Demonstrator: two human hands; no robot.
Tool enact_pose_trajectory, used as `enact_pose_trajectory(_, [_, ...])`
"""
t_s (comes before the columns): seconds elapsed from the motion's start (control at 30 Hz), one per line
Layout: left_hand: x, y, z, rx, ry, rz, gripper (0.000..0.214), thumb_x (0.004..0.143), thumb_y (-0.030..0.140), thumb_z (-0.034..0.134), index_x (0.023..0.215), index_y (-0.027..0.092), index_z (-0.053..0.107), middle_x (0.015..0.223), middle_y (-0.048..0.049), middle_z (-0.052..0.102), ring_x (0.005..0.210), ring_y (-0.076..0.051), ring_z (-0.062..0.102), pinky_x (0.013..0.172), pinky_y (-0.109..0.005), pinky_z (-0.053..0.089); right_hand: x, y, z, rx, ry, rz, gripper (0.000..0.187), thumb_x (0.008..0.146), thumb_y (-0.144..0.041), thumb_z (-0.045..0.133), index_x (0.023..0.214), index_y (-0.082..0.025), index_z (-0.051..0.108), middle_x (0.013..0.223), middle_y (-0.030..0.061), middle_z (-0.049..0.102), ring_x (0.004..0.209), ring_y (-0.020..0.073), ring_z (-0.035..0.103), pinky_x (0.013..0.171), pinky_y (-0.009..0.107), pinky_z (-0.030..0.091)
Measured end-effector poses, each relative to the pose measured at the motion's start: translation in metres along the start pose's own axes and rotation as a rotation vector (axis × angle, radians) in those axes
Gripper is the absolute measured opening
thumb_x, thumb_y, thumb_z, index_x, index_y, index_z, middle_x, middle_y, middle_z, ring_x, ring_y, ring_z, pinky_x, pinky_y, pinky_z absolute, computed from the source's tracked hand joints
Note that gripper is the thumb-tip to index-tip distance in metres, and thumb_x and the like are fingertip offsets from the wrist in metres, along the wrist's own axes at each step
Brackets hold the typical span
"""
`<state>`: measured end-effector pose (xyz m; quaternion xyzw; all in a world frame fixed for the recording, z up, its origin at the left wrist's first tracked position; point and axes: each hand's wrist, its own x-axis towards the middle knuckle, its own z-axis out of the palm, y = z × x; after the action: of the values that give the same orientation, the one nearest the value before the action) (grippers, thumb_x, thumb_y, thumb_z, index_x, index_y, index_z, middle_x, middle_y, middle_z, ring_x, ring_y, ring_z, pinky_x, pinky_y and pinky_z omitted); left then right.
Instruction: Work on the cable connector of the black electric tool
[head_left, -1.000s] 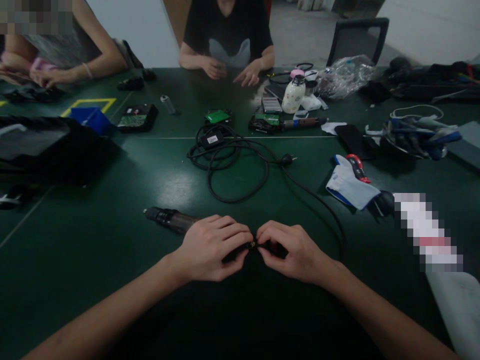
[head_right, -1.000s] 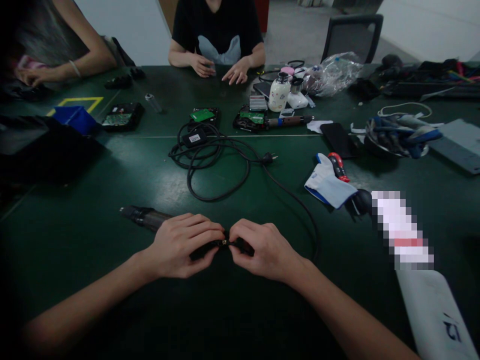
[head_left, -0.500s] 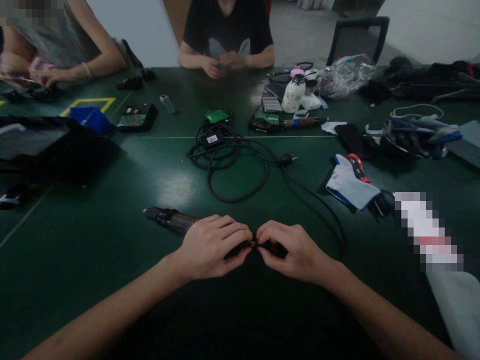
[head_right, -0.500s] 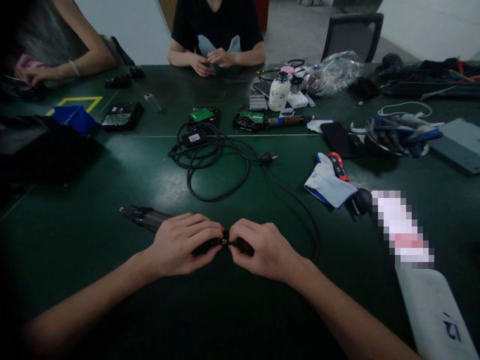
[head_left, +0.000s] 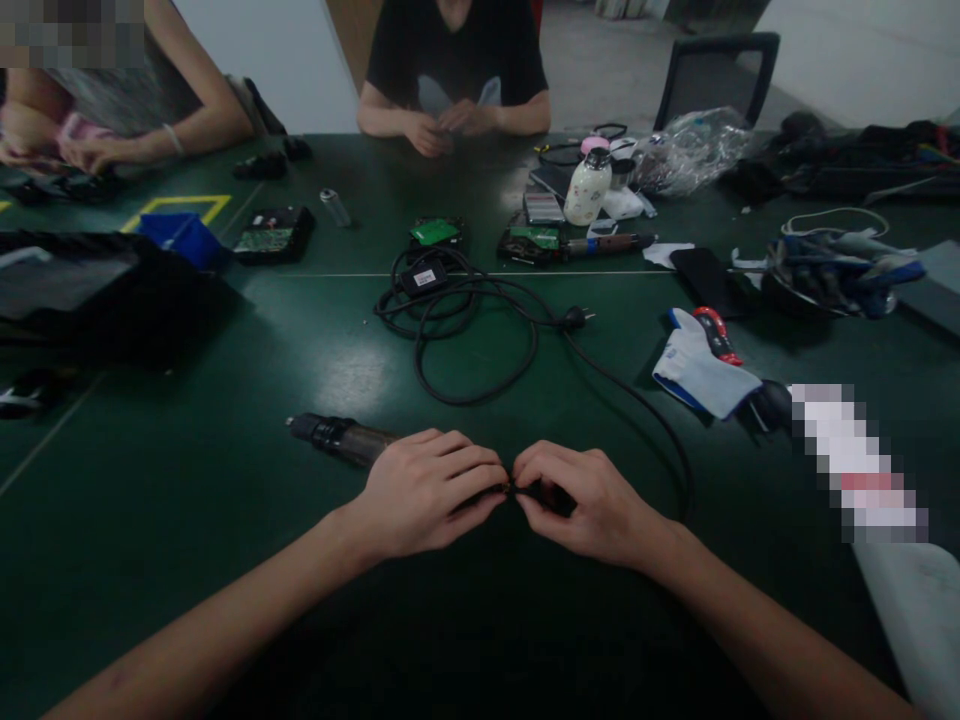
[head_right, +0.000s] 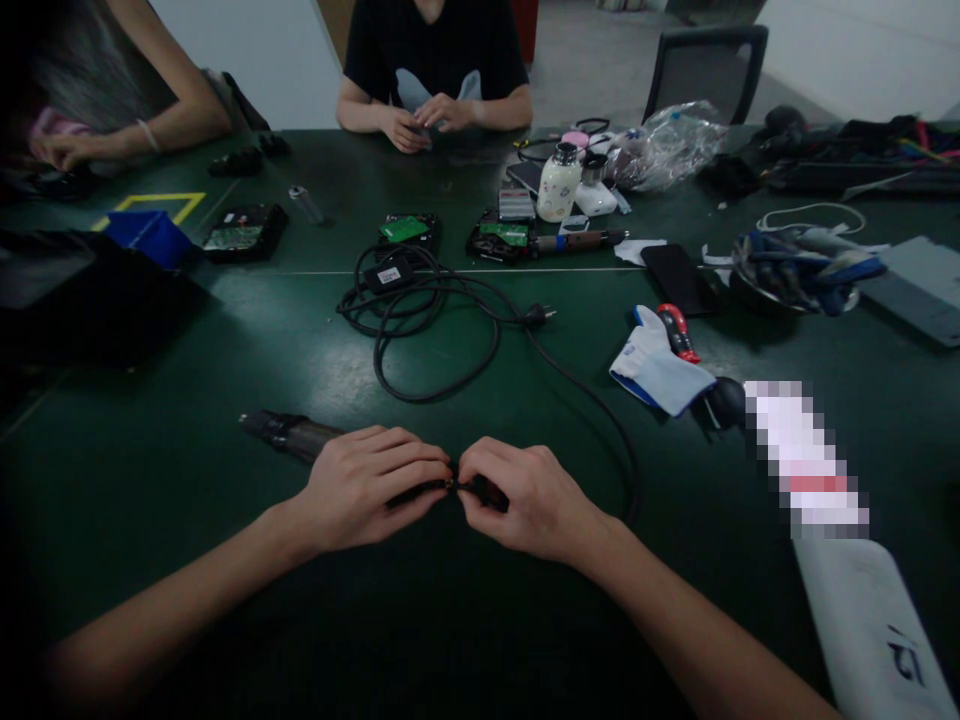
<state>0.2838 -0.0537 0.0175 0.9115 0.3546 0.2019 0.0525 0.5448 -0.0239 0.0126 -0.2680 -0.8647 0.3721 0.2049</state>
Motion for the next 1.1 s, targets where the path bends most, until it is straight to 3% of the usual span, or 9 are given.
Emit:
enact_pose_trajectory(0.3, [-0.001,-0.0017,0.0028,0.007,0.043,0.01,0.016,0.102,0.039,0.065,0.11,0.026,0.07,0.113,0.0034,0.076,0.093,-0.014,0.069,0.078,-0.03,0.05,-0.0002,0.0002,0.0005,0.0,0.004,-0.001,0.015,0.096,-0.014,0.063,0.107,-0.021,0.058,0.11,0.0044,0.068,0.073,0.0114,0.061,0.065,0.023,0.051])
enact_pose_trajectory(0.6, [-0.001,0.0003,0.0021,0.005,0.0,-0.021,0.022,0.101,0.045,0.065,0.112,0.025,0.068,0.114,0.0027,0.076,0.095,-0.016,0.069,0.078,-0.033,0.05,-0.0002,0.0007,0.0014,-0.008,0.013,-0.007,0.014,0.095,-0.014,0.064,0.106,-0.021,0.058,0.108,0.0038,0.068,0.072,0.0109,0.061,0.062,0.022,0.049])
enact_pose_trajectory(0.83, [0.0003,0.0007,-0.0041,-0.048,-0.016,0.002,0.028,0.097,0.036,0.063,0.122,0.026,0.068,0.12,-0.0006,0.075,0.099,-0.018,0.07,0.079,-0.033,0.051,0.0,0.0006,0.0009,-0.002,0.018,-0.015,0.016,0.095,-0.013,0.063,0.107,-0.022,0.058,0.108,0.0044,0.068,0.074,0.0116,0.061,0.064,0.022,0.051])
enact_pose_trajectory(1.1, [0.0003,0.0005,-0.0008,-0.004,0.008,-0.004,0.018,0.098,0.035,0.062,0.111,0.025,0.07,0.117,0.0006,0.076,0.096,-0.016,0.07,0.077,-0.031,0.05,-0.0002,0.0005,0.0012,0.006,0.018,-0.006,0.015,0.095,-0.014,0.064,0.107,-0.022,0.058,0.109,0.0042,0.068,0.072,0.011,0.061,0.062,0.022,0.05])
